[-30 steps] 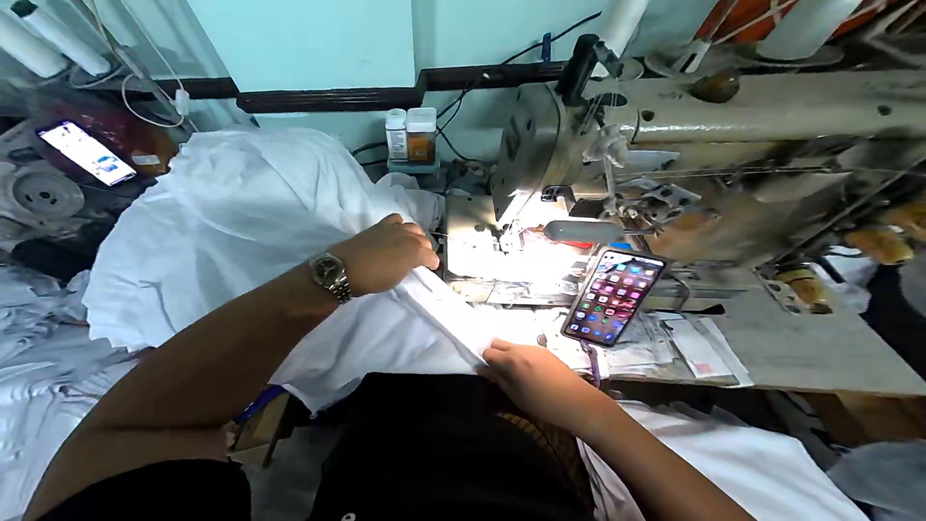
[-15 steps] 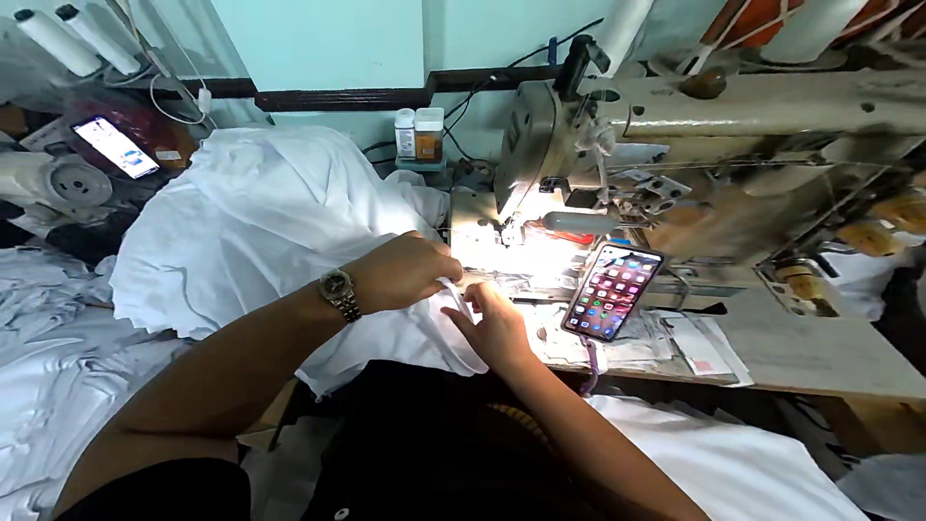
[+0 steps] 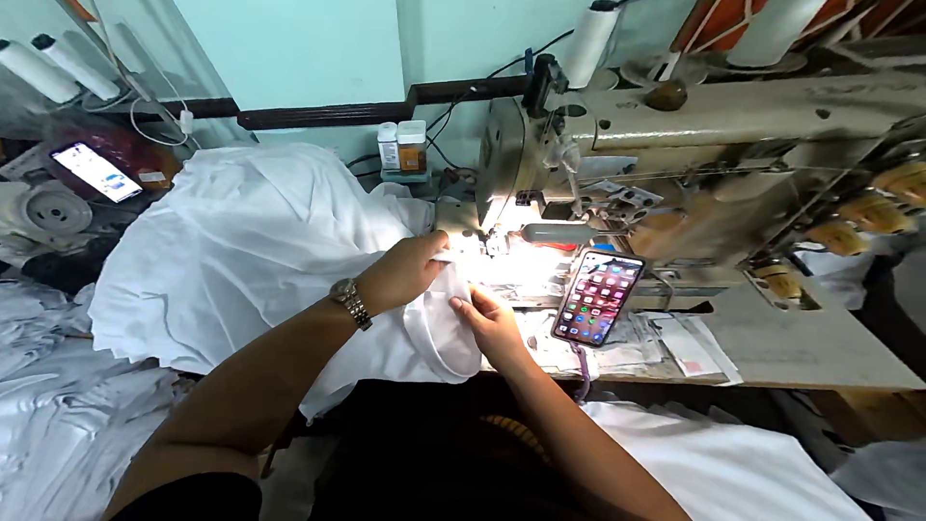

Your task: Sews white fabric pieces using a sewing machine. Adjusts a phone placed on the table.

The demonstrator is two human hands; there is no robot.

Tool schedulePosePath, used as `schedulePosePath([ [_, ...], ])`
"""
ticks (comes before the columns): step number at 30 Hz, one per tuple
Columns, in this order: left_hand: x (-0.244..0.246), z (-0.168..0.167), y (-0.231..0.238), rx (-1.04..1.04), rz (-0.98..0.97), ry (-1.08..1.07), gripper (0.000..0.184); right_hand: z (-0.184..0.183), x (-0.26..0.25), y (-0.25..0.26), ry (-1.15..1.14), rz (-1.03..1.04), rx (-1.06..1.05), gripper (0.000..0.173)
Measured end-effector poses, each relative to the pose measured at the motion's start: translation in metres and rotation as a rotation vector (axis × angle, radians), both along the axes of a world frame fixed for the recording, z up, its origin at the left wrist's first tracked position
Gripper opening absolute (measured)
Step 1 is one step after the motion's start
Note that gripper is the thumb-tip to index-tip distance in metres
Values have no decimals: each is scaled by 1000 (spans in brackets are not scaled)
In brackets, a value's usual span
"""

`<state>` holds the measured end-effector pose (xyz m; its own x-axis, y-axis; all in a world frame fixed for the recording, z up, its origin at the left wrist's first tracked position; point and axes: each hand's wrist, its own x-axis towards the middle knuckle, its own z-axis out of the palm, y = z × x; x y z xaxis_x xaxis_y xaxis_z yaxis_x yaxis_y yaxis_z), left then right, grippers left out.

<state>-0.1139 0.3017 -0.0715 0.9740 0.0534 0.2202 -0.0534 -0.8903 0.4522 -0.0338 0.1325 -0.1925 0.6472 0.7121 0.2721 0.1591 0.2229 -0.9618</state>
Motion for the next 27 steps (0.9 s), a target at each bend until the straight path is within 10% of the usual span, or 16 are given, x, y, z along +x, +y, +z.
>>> schedulePosePath([
  [10, 74, -18, -8, 251, 194, 236, 22, 0, -1, -37, 27, -103, -87, 38],
  [16, 119, -19, -9, -46, 265, 136, 30, 11, 31, -42, -372, -403, -273, 22],
  [27, 157, -34, 11, 52, 238, 116, 34, 23, 34, -26, -465, -529, -453, 24],
])
